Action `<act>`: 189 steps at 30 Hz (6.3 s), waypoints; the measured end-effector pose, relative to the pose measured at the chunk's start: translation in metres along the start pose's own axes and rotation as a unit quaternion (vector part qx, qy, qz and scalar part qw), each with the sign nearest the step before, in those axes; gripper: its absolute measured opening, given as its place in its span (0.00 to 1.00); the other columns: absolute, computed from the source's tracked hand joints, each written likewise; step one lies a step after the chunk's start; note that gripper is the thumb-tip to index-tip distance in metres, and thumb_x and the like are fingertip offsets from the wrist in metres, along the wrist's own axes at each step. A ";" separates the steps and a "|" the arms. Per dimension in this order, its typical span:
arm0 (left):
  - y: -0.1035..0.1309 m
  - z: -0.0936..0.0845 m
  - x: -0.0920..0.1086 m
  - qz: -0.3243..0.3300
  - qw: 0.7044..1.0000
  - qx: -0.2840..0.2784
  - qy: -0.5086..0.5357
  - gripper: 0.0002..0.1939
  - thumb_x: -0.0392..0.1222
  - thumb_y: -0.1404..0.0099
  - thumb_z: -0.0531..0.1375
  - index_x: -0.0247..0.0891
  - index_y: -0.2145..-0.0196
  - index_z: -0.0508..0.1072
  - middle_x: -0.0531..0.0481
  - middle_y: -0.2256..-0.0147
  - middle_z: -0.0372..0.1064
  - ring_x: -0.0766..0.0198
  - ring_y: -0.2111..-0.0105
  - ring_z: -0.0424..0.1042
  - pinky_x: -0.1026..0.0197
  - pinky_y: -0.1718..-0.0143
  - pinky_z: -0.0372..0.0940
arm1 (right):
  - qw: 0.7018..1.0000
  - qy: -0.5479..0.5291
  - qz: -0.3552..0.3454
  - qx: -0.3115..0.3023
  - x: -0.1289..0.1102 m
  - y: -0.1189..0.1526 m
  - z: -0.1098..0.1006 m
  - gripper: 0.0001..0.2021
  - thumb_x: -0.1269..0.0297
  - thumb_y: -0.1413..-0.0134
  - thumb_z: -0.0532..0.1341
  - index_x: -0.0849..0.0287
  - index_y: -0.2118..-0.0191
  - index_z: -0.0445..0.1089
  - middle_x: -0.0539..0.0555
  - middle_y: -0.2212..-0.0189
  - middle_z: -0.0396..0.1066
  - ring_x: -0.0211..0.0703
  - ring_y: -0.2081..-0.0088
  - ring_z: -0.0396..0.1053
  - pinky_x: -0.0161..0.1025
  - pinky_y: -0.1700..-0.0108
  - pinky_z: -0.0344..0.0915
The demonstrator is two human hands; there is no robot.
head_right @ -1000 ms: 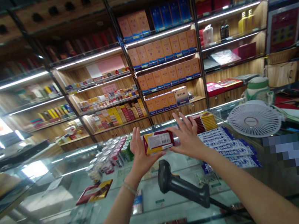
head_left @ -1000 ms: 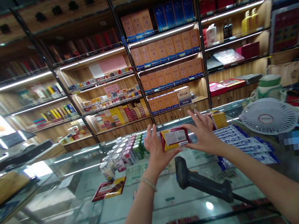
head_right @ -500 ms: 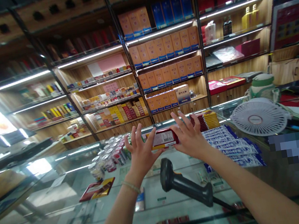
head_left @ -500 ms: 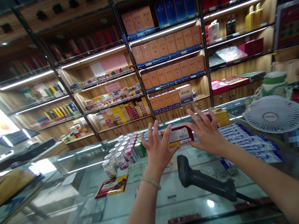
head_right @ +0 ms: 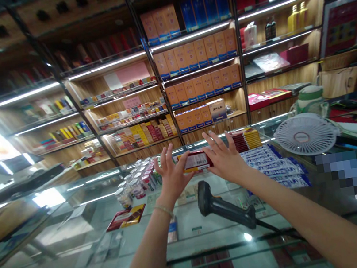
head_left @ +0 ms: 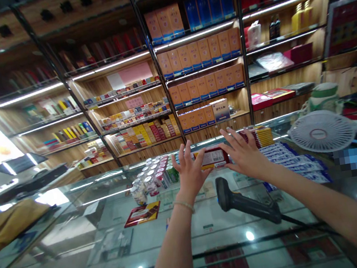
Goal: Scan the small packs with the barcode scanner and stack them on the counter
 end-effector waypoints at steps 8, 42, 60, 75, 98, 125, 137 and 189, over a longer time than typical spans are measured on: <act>0.002 0.007 -0.009 -0.023 0.999 -0.004 0.027 0.36 0.52 0.46 0.73 0.53 0.40 0.71 0.37 0.28 0.43 0.37 0.29 0.43 0.29 0.33 0.32 | 0.997 0.006 0.066 -0.032 -0.015 0.023 -0.017 0.28 0.52 0.36 0.58 0.59 0.34 0.63 0.66 0.27 0.46 0.64 0.28 0.44 0.68 0.30 0.35; 0.005 0.014 -0.021 -0.042 0.999 -0.006 0.034 0.37 0.53 0.46 0.73 0.52 0.40 0.70 0.36 0.28 0.43 0.37 0.29 0.44 0.31 0.33 0.33 | 0.966 -0.094 0.214 -0.111 -0.040 0.091 -0.017 0.20 0.58 0.44 0.59 0.54 0.46 0.67 0.52 0.67 0.81 0.53 0.68 0.79 0.40 0.70 0.61; 0.005 0.015 -0.025 -0.050 0.999 -0.001 0.021 0.36 0.53 0.47 0.73 0.54 0.41 0.71 0.37 0.28 0.44 0.38 0.30 0.46 0.31 0.32 0.33 | 0.971 -0.062 0.196 -0.119 -0.043 0.086 -0.015 0.10 0.60 0.46 0.62 0.55 0.57 0.71 0.53 0.70 0.79 0.51 0.67 0.78 0.40 0.67 0.62; 0.005 0.015 -0.025 -0.053 0.998 -0.008 0.019 0.37 0.51 0.48 0.74 0.54 0.40 0.71 0.37 0.28 0.43 0.38 0.30 0.47 0.32 0.33 0.36 | 0.994 0.012 0.102 -0.022 -0.058 0.078 0.003 0.14 0.55 0.53 0.70 0.58 0.63 0.75 0.63 0.28 0.51 0.68 0.27 0.40 0.68 0.30 0.37; 0.004 0.009 -0.027 -0.061 0.998 -0.003 0.021 0.36 0.53 0.47 0.73 0.53 0.41 0.72 0.36 0.28 0.46 0.38 0.30 0.48 0.32 0.33 0.34 | 0.988 -0.049 0.136 -0.052 -0.027 0.055 0.015 0.33 0.45 0.36 0.55 0.58 0.32 0.59 0.65 0.28 0.49 0.61 0.28 0.44 0.64 0.31 0.44; 0.004 0.000 -0.034 -0.108 0.993 0.040 0.032 0.33 0.55 0.46 0.72 0.51 0.44 0.73 0.35 0.29 0.45 0.39 0.30 0.48 0.31 0.33 0.38 | 0.979 -0.180 0.085 0.037 -0.052 0.001 0.000 0.23 0.57 0.45 0.63 0.53 0.43 0.68 0.60 0.27 0.46 0.59 0.27 0.41 0.62 0.32 0.46; -0.001 0.003 -0.035 -0.121 0.980 0.017 0.158 0.35 0.56 0.44 0.71 0.50 0.40 0.71 0.41 0.27 0.34 0.37 0.28 0.39 0.33 0.33 0.43 | 0.985 -0.152 0.076 0.011 -0.006 -0.013 0.002 0.32 0.67 0.46 0.60 0.51 0.34 0.61 0.57 0.26 0.45 0.56 0.27 0.40 0.60 0.32 0.44; 0.005 -0.095 -0.082 -0.042 0.999 -0.017 0.024 0.40 0.65 0.51 0.72 0.47 0.45 0.71 0.39 0.27 0.37 0.39 0.28 0.37 0.35 0.31 0.30 | 0.994 -0.070 0.004 0.087 -0.051 -0.023 -0.026 0.31 0.43 0.46 0.65 0.54 0.41 0.65 0.64 0.29 0.47 0.64 0.28 0.39 0.64 0.32 0.37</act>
Point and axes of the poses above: each hand's wrist, its own y-axis away from the middle knuckle, its own z-axis out of the palm, x = y × z, the point moved 9 cm from there along -y, towards the middle knuckle
